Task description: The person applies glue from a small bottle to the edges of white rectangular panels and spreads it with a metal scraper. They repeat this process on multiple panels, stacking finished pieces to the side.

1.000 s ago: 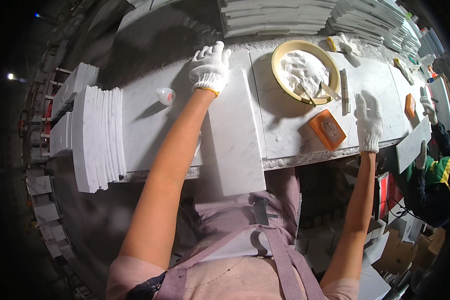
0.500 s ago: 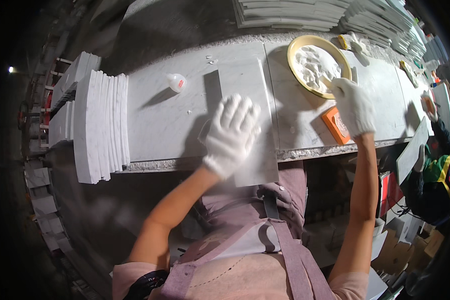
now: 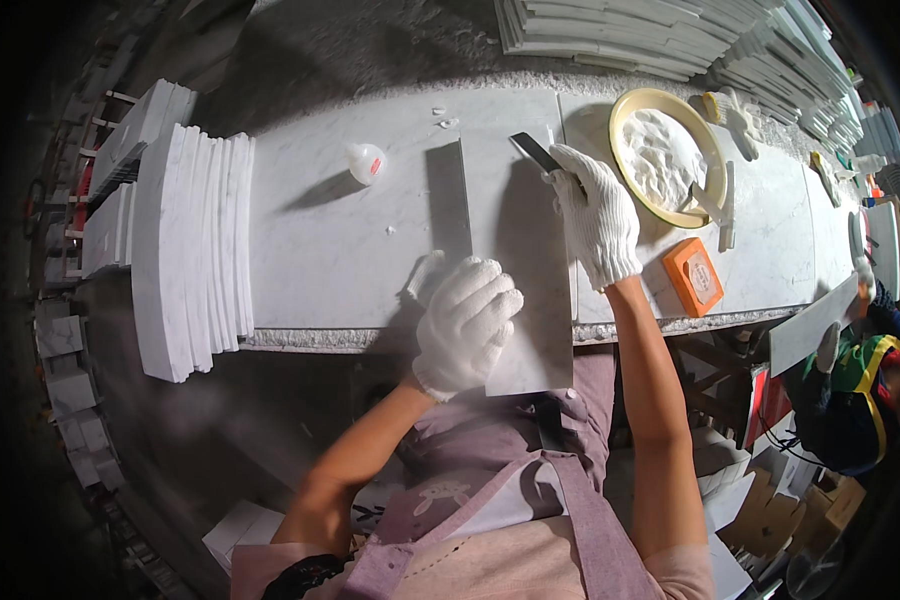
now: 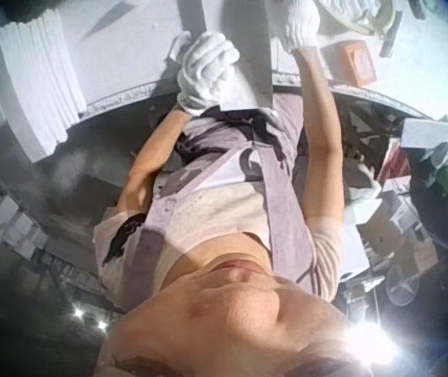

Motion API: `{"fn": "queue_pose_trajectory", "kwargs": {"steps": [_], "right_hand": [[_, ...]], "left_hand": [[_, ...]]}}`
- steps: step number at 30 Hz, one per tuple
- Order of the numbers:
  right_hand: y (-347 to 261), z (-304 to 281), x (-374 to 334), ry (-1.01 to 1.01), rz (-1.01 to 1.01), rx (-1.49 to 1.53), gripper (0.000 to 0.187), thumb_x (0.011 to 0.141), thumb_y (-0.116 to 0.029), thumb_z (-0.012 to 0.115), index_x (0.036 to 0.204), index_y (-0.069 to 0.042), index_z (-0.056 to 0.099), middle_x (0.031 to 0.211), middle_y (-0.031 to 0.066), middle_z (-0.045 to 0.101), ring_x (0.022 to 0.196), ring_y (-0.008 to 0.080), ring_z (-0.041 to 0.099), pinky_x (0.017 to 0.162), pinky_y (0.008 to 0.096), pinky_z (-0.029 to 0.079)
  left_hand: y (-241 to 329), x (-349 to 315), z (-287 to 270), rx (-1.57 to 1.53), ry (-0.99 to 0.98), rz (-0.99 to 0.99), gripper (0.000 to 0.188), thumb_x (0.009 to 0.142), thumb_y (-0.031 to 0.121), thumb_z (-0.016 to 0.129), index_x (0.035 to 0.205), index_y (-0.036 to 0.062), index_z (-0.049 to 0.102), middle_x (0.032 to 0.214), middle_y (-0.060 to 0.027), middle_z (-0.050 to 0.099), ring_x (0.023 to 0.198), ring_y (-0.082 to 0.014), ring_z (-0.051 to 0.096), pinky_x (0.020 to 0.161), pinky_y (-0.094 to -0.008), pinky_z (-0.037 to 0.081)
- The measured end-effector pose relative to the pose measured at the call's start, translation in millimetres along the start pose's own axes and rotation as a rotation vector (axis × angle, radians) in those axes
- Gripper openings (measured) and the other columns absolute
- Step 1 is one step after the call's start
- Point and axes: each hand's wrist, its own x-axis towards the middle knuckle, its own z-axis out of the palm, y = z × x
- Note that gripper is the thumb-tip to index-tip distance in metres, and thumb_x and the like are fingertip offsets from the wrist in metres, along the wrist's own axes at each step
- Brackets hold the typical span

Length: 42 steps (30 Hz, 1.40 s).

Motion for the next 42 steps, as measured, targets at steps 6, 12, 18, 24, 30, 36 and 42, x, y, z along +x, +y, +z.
{"fn": "queue_pose_trajectory", "kwargs": {"steps": [6,12,18,24,30,36,42], "right_hand": [[-4.5,-6.4,14.7,-0.104,-0.028,-0.105,0.031,0.104,-0.012,0.063,0.132,-0.004,0.073,0.098,0.0118,0.076,0.081,0.019,0.071,0.075,0.0348,0.056],[-6.8,-4.6,32.6,-0.116,-0.086,-0.17,0.032,0.105,-0.012,0.063,0.135,-0.012,0.074,0.098,0.0141,0.076,0.088,0.025,0.074,0.08,0.0373,0.057],[-7.1,-16.7,27.7,-0.382,-0.06,-0.198,0.036,0.102,-0.019,0.062,0.136,-0.018,0.073,0.104,0.0203,0.071,0.09,0.0376,0.073,0.078,0.0465,0.058],[-8.2,-7.7,40.1,-0.217,-0.106,-0.17,0.037,0.103,-0.009,0.061,0.137,-0.017,0.073,0.102,0.0171,0.071,0.085,0.0308,0.074,0.076,0.0418,0.058],[-9.8,-23.5,17.5,-0.415,-0.245,-0.308,0.043,0.104,-0.02,0.054,0.145,-0.015,0.067,0.105,0.0195,0.076,0.09,0.0336,0.075,0.074,0.0411,0.06],[-10.7,-16.5,30.2,-0.371,-0.168,-0.222,0.041,0.104,-0.016,0.055,0.143,-0.014,0.069,0.102,0.0223,0.073,0.081,0.0339,0.073,0.073,0.0417,0.059],[-20.7,-37.8,8.8,-0.566,-0.223,-0.332,0.046,0.102,-0.007,0.06,0.143,-0.027,0.07,0.098,0.0081,0.07,0.082,0.0257,0.073,0.077,0.0369,0.06]], "left_hand": [[-2.0,0.2,0.3,-0.031,0.005,-0.031,0.022,0.084,0.009,0.068,0.104,0.0034,0.078,0.112,-0.0139,0.073,0.119,-0.0352,0.066,0.113,-0.0534,0.051],[-5.5,-1.3,0.8,-0.042,0.013,-0.009,0.022,0.089,0.012,0.067,0.107,0.0038,0.077,0.116,-0.0134,0.072,0.12,-0.0351,0.066,0.112,-0.0533,0.052],[-6.0,-3.0,5.6,-0.028,0.072,0.024,0.017,0.093,0.012,0.065,0.102,0.0022,0.075,0.115,-0.0122,0.07,0.115,-0.0329,0.067,0.109,-0.0516,0.053],[-6.9,-7.4,3.3,-0.019,0.029,0.021,0.025,0.094,0.014,0.066,0.113,0.0042,0.077,0.122,-0.0128,0.071,0.123,-0.0344,0.066,0.112,-0.054,0.053],[-7.1,-7.7,6.9,-0.018,0.068,0.035,0.022,0.094,0.012,0.064,0.111,0.0033,0.074,0.118,-0.0129,0.071,0.12,-0.0339,0.066,0.111,-0.0531,0.052],[-5.7,-5.7,3.1,-0.02,0.031,0.016,0.024,0.095,0.014,0.064,0.113,0.0046,0.078,0.121,-0.0118,0.071,0.123,-0.0334,0.066,0.112,-0.0531,0.053],[-5.6,-4.8,7.1,-0.021,0.078,0.031,0.02,0.091,0.009,0.064,0.107,0.0017,0.072,0.115,-0.013,0.07,0.117,-0.0344,0.066,0.11,-0.0535,0.051]]}}
